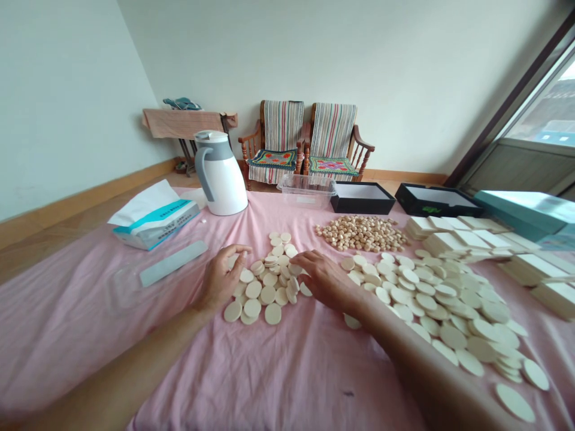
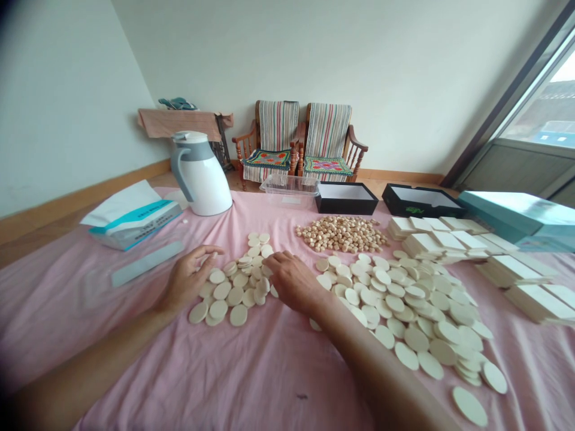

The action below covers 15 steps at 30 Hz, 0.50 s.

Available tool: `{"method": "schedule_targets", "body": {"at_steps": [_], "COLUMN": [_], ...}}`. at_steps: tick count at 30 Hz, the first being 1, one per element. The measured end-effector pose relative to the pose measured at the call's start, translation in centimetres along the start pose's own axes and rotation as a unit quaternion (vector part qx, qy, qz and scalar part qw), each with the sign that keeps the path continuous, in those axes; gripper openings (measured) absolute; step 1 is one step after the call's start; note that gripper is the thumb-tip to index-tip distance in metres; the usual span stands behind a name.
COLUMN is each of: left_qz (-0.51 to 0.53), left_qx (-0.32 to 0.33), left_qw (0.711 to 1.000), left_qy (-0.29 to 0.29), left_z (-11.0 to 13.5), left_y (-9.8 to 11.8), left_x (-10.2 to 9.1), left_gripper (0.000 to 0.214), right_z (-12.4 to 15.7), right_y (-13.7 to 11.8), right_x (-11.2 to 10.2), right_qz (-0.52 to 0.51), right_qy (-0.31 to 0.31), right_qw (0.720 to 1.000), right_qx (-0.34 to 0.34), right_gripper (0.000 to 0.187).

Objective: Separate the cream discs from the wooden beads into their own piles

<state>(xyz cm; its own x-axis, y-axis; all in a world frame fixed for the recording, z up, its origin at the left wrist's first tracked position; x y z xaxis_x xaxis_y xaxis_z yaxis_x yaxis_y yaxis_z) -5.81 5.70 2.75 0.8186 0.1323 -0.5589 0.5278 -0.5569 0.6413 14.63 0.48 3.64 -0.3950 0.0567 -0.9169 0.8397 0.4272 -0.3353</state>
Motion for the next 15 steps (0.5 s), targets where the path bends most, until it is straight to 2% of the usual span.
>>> {"method": "schedule_targets", "body": {"at_steps": [3,5,8,11,15], "left_qz": [0.024,0.045,0.059,0.044,0.03], "left_qx": [-0.009,-0.019,-0.03,-0.025,-0.024], "left_qw": [0.999,0.998,0.998,0.999,0.999], "left_qy": [0.021,0.028,0.022,0.016,0.015], "left_z": [-0.1,0.0,0.0,-0.1,-0.1], "left_y": [-0.6,-1.0,-1.4,-1.3,-1.1], "left_x": [-0.5,-0.6,-0.5,-0.5,-0.5], "left_gripper": [0.026,0.025,0.023,0.023,0.024], "right_z": [-0.4,-0.5,-0.2,0.7,2.5], "right_y": [-0.3,-0.2,0.6,2.5,6.4], "right_x": [1.1,1.0,-0.3,-2.4,-4.6], "right_qz": [0.021,0.022,0.015,0.042,0.115], "right_qy": [0.001,0.008,0.02,0.021,-0.032], "right_qw": [1.0,1.0,0.999,0.996,0.976], "right_qx": [-0.002,0.0,0.022,0.08,0.182], "right_gripper": [0.018,0.017,0.021,0.024,0.024]}}
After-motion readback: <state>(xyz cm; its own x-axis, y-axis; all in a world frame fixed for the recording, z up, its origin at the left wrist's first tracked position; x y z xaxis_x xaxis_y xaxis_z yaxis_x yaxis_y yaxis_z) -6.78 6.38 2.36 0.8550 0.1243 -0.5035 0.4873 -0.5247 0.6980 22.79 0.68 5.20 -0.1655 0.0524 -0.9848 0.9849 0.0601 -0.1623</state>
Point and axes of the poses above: each hand's wrist, its own z-axis away from the middle knuckle, its own x-axis out of the palm, y = z × x, the point moved 6 cm from there along -z, towards the middle knuckle, and after that the axes turned 7 degrees about x, right-handed, at the moved point
